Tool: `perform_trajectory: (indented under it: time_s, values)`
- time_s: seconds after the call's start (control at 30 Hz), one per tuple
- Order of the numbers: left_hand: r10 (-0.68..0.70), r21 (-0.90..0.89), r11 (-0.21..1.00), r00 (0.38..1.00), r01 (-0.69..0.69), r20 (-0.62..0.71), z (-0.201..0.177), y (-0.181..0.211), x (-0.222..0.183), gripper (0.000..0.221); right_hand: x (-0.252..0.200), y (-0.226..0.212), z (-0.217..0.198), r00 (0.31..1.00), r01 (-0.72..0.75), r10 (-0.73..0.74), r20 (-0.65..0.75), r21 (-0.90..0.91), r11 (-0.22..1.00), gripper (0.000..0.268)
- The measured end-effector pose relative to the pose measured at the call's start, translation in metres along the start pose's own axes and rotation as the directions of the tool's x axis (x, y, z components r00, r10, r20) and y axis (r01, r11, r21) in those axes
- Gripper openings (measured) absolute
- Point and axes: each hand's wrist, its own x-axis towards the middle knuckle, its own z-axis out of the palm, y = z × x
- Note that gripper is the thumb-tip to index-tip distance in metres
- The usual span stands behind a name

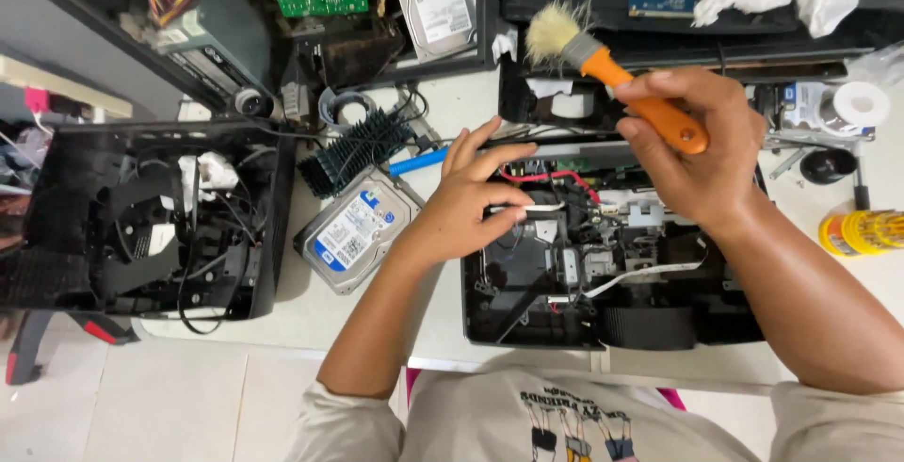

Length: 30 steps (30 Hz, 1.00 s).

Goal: Cleaning internal components and unscrewing parts of a disassembled projector using a brush and a screwdriver.

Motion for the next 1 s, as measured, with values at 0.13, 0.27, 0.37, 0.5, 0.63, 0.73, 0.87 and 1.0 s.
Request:
perform_trajectory:
  time_s: [0.13,0.27,0.37,0.5,0.63,0.73,0.87,1.0]
  values:
    - [0.008,0.005,1.000,1.000,-0.008,-0.022,0.003,-0.006,-0.002,0.020,0.003,0.001,0.003,0.999,0.036,-0.037,0.007,0.158,0.987,0.049]
    - [0.017,-0.022,0.999,0.975,-0.023,-0.220,0.002,-0.022,0.000,0.022,0.006,-0.006,0.004,0.997,-0.071,0.078,-0.026,0.215,0.974,0.051]
    - [-0.077,-0.093,0.994,0.953,0.052,-0.294,-0.004,-0.028,-0.003,0.013,0.007,-0.011,0.004,0.992,-0.097,0.115,-0.052,0.267,0.959,0.041]
    - [-0.197,-0.226,0.963,0.953,0.144,-0.231,-0.004,-0.039,-0.005,0.038,0.009,-0.023,0.012,0.981,-0.134,0.170,-0.094,0.304,0.943,0.028]
    - [-0.216,-0.202,0.961,0.970,0.191,-0.108,0.003,-0.036,-0.008,0.045,0.008,-0.029,0.016,0.969,-0.242,0.230,0.093,0.156,0.958,0.043]
    - [-0.247,-0.168,0.956,0.969,0.241,-0.018,0.003,-0.034,-0.007,0.046,-0.021,-0.008,0.015,0.986,-0.096,0.090,0.143,0.038,0.995,0.029]
    - [-0.281,-0.168,0.946,0.960,0.276,-0.007,0.005,-0.032,-0.008,0.052,-0.024,-0.009,0.007,0.958,-0.132,0.163,0.236,-0.141,0.981,0.023]
    - [-0.317,-0.130,0.940,0.948,0.315,0.007,0.002,-0.026,-0.004,0.055,-0.017,-0.008,0.011,0.903,-0.099,0.162,0.398,-0.176,0.980,0.028]
